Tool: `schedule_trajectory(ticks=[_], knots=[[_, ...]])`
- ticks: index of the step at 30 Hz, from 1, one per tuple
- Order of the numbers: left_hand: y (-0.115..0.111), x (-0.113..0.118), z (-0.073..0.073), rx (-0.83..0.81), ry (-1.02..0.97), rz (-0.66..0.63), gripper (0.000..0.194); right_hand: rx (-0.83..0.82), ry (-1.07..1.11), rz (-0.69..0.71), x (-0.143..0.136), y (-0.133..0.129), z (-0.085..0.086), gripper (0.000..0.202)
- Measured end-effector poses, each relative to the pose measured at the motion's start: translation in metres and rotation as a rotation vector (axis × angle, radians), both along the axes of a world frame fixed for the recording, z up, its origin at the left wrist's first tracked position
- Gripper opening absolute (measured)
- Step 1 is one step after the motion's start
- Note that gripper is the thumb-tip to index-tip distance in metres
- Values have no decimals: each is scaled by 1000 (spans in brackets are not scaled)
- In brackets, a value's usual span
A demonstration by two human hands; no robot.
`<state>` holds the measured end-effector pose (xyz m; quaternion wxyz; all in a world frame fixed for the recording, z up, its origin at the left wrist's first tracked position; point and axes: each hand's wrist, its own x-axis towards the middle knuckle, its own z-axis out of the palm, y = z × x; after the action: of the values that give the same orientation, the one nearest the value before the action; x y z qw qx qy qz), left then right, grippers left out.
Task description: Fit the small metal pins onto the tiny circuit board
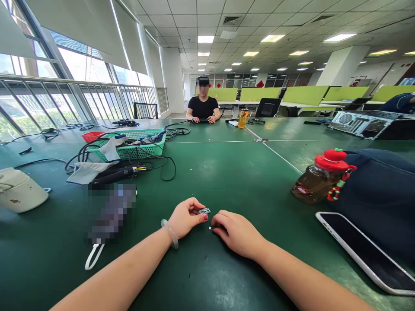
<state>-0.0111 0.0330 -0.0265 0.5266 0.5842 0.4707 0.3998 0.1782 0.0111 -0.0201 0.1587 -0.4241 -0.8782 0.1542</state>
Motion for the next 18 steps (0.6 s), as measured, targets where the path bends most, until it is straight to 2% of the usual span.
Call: schedule_trajectory(ticks=[18], knots=[[-1,1,1,9,31,-5,29,5,-54,10,-2,3,-3,13]])
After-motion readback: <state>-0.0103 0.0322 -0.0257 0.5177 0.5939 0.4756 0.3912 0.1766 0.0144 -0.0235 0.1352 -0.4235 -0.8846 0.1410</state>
